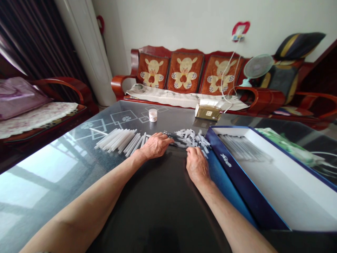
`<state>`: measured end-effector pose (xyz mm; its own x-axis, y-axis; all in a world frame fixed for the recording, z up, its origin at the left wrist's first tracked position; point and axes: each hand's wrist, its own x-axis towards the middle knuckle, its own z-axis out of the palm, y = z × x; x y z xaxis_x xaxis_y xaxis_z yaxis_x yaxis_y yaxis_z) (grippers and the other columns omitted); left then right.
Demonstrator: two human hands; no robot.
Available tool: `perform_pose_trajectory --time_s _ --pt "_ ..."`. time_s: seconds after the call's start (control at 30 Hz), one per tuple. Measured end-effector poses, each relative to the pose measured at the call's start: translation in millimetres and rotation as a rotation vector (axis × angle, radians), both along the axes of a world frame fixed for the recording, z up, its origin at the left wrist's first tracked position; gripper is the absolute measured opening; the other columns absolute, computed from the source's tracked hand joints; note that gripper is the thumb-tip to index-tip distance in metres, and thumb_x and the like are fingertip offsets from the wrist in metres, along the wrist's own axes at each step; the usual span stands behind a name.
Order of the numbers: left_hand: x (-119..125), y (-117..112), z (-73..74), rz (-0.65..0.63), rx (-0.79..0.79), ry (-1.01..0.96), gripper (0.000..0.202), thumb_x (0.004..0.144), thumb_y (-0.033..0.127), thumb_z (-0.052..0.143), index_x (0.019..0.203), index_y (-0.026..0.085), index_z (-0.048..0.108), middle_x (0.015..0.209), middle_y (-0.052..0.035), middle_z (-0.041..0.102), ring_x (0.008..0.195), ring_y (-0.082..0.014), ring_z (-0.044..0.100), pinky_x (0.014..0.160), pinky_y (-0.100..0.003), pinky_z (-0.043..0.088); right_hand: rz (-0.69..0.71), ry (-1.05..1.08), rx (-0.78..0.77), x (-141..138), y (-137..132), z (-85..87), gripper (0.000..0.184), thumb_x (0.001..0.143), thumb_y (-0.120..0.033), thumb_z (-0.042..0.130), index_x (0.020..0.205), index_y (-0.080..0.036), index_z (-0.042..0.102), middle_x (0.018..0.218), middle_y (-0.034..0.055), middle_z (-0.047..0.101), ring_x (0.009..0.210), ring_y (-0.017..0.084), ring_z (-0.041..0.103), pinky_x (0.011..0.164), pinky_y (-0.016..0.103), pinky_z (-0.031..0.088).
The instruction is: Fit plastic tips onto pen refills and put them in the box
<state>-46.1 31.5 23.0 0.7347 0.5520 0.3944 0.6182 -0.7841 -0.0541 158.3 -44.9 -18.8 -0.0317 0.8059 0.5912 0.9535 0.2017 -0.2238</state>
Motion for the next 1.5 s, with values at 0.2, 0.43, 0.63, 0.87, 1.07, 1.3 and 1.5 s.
perform_pose_trajectory --time_s 0.2,0.43,0.63,0.87,1.07,1.3,1.5 --pt "8.5 -13.9 10.0 -0.031 -0.019 0.102 0.034 0.088 0.022 0.044 0.116 0.026 0.064 0.079 -0.0038 0.06 0.076 -0.0171 0.058 0.071 -0.026 0.046 0.069 0.047 0.032 0.1 0.6 0.5 0.02 0.091 -0.014 0.04 0.096 -0.017 0.059 0.092 0.0099 0.059 0.085 0.021 0.055 0.077 0.032 0.045" --pt "35.0 -31.6 -7.5 -0.016 0.003 0.063 0.036 0.098 0.042 0.036 0.114 0.023 0.063 0.078 -0.0043 0.06 0.074 -0.0167 0.058 0.064 -0.024 0.046 0.36 0.26 0.136 -9.9 -4.9 9.8 0.027 0.085 -0.008 0.036 0.105 -0.017 0.052 0.107 0.0117 0.057 0.107 0.021 0.055 0.093 0.036 0.047" --pt "33.8 -28.3 -14.4 0.088 0.018 -0.038 0.041 0.097 0.027 0.036 0.137 0.028 0.047 0.081 -0.0036 0.059 0.077 -0.0155 0.059 0.063 -0.021 0.046 0.073 0.341 0.271 13.4 2.9 12.4 0.035 0.077 -0.005 0.036 0.103 -0.017 0.056 0.107 0.0125 0.059 0.106 0.022 0.056 0.092 0.038 0.047" --pt "31.6 -26.0 -10.9 0.117 -0.018 -0.053 0.047 0.093 0.016 0.036 0.136 0.03 0.048 0.087 -0.0041 0.059 0.08 -0.0154 0.06 0.061 -0.02 0.046 -0.233 0.097 0.128 45.0 2.9 6.3 0.019 0.08 -0.019 0.051 0.084 -0.019 0.069 0.086 0.008 0.06 0.08 0.022 0.053 0.076 0.035 0.043" --pt "34.6 -29.8 -11.3 0.067 -0.062 -0.068 0.043 0.093 0.019 0.037 0.133 0.027 0.05 0.091 -0.0048 0.061 0.078 -0.0155 0.062 0.066 -0.022 0.048 -0.293 -0.097 0.08 33.4 -1.2 3.1 0.023 0.08 -0.039 0.06 0.077 -0.019 0.07 0.077 0.0072 0.056 0.074 0.02 0.048 0.07 0.033 0.038" --pt "34.7 -30.8 -13.3 0.019 -0.059 -0.066 0.042 0.095 0.022 0.037 0.136 0.025 0.046 0.091 -0.0049 0.064 0.077 -0.0163 0.064 0.065 -0.024 0.05 -0.214 -0.091 0.0 28.6 -0.1 7.5 0.014 0.079 -0.032 0.061 0.081 -0.019 0.066 0.085 0.008 0.061 0.08 0.022 0.055 0.072 0.034 0.041" --pt "35.5 -27.9 -17.1 0.007 -0.042 -0.118 0.035 0.097 0.029 0.034 0.125 0.016 0.052 0.093 -0.0083 0.066 0.081 -0.0163 0.066 0.068 -0.023 0.051 0.078 0.347 0.061 23.6 4.5 6.5 0.013 0.084 -0.026 0.052 0.089 -0.019 0.062 0.086 0.0066 0.066 0.074 0.018 0.061 0.072 0.03 0.05"
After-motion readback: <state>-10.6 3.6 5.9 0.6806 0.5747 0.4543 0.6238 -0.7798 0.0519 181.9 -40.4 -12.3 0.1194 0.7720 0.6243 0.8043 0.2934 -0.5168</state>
